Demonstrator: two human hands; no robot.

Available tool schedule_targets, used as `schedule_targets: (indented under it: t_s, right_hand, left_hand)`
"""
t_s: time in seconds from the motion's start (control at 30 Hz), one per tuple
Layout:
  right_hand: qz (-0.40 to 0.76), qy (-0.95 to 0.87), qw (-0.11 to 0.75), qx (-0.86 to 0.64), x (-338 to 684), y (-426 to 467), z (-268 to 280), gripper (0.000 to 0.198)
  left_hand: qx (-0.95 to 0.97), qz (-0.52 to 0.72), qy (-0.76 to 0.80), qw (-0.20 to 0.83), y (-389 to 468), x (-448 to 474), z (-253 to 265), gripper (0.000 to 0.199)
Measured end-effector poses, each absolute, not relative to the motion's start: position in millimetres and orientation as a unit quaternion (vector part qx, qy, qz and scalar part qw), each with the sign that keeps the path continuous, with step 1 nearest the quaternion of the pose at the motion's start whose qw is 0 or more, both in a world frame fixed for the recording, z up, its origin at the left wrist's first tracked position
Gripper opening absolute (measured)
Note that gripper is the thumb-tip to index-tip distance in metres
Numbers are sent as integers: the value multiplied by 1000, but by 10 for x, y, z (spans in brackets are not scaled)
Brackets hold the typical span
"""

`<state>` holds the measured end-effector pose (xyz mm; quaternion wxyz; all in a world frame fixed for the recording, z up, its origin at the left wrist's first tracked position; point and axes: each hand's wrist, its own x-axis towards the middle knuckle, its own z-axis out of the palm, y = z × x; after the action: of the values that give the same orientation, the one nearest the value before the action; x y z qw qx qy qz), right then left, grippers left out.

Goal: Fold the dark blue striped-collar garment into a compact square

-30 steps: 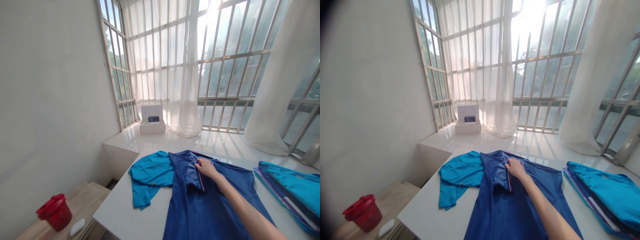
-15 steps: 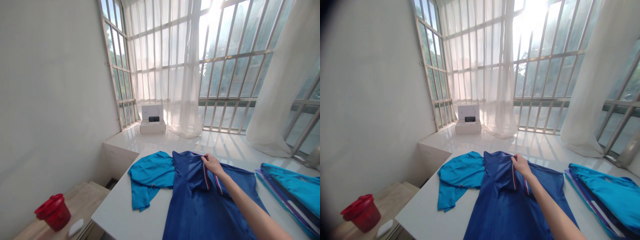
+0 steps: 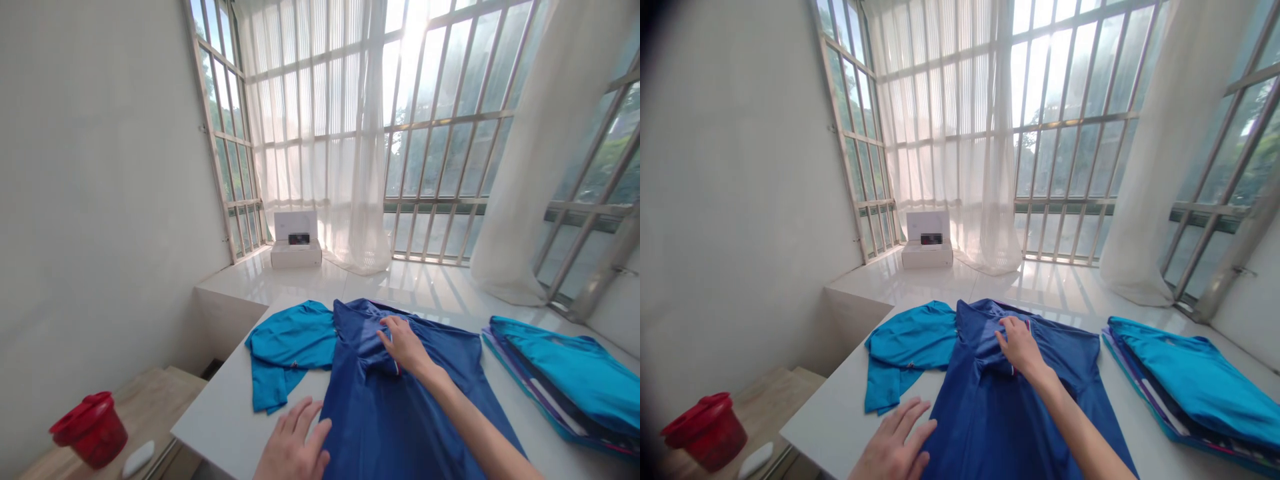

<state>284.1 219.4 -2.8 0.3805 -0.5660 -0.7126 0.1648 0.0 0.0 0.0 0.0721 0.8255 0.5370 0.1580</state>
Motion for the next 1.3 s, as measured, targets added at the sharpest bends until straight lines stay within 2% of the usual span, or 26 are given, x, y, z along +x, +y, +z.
schedule_targets:
  t_s: [0.13,0.23,0.37,0.6,0.73,0.97,1.1,1.3]
  right_hand:
    - [202,-733,383,-524,2609,1868,-222,32]
    - [231,-723,374,-533,2552,1754,-397,47]
    - [259,-706,375,-543,2572,1725,-539,54]
    - [277,-690,393,-540,2585,1723,-603,55]
    - [274,-694,367,-556,2576,1685,-552,61]
    - [161,-750,171,-619,2538,1578,-237,74]
    - [137,-749,155,-630,2533,1562,-222,73]
    - [104,-752,175,-627,2533,1563,-279,70]
  left_hand:
    - [846,156,510,-4,752,103,473,37]
    - [856,116,503,-21,1321,288,613,32]
    - [854,94,512,-6,2026,531,511,33]
    - [821,56,568,10,2929,637,203,40]
    - [817,43,575,20,3157,606,65,36]
    - [813,51,579,18,3268,579,-16,26]
    - [807,80,586,-1,3306,613,-31,24]
    - [789,92,607,-24,3272,676,-90,22]
